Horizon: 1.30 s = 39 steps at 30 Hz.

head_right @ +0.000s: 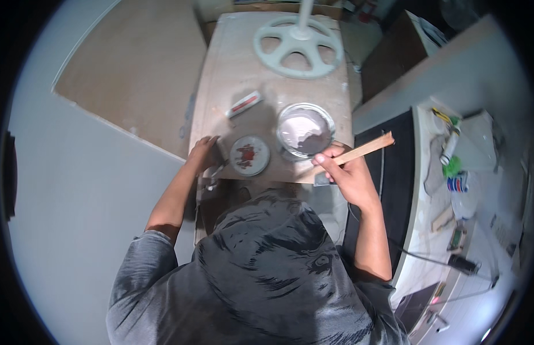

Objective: The person opens a small tube of red paint and squeezes the contents into a larger can of white paint. They then use a wooden stick to stir the mixture thoroughly, blending the red pigment into the white base.

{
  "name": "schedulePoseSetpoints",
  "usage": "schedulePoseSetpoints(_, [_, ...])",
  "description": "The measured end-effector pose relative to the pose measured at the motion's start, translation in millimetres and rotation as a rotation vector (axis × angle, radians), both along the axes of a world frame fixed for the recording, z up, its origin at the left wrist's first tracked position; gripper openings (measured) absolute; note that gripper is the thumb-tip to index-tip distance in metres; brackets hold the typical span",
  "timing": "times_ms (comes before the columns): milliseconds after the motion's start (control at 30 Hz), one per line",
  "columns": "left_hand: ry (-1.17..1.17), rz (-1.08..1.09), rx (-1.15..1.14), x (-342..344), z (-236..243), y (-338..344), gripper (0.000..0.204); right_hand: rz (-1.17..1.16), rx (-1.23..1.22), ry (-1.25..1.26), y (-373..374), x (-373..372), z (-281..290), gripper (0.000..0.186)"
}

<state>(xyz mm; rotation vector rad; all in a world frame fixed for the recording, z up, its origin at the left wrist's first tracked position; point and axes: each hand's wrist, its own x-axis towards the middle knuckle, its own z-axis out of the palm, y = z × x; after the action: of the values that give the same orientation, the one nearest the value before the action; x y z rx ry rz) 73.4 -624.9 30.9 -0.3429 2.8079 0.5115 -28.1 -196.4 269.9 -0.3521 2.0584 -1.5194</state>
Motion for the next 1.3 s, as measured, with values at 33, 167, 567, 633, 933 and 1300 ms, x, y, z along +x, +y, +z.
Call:
schedulePoseSetpoints(33, [-0.072, -0.014, 0.012, 4, -13, 6, 0.104, -0.056, -0.026, 0.084, 21, 1, -6, 0.027])
schedulePoseSetpoints(167, [-0.159, 0.0, -0.088, 6, -17, 11, 0.127, -0.376, 0.138, 0.103, 101, -1, -30, 0.045])
schedulePoseSetpoints(567, [-0.144, -0.035, -0.029, 4, -19, 2, 0.135, -0.358, 0.613, 0.232, 83, -33, -242, 0.086])
schedulePoseSetpoints(633, [-0.175, -0.013, -0.021, 2, -6, 11, 0.138, -0.255, 0.643, 0.304, 76, -44, -254, 0.102])
schedulePoseSetpoints(933, [0.229, 0.413, 0.156, 83, -17, 43, 0.108, -0.01, 0.909, 0.218, 62, -65, -246, 0.125])
schedulePoseSetpoints(1300, [0.322, 0.491, 0.62, 139, -36, 76, 0.083, -0.451, 0.791, 0.056, 85, -15, -277, 0.081])
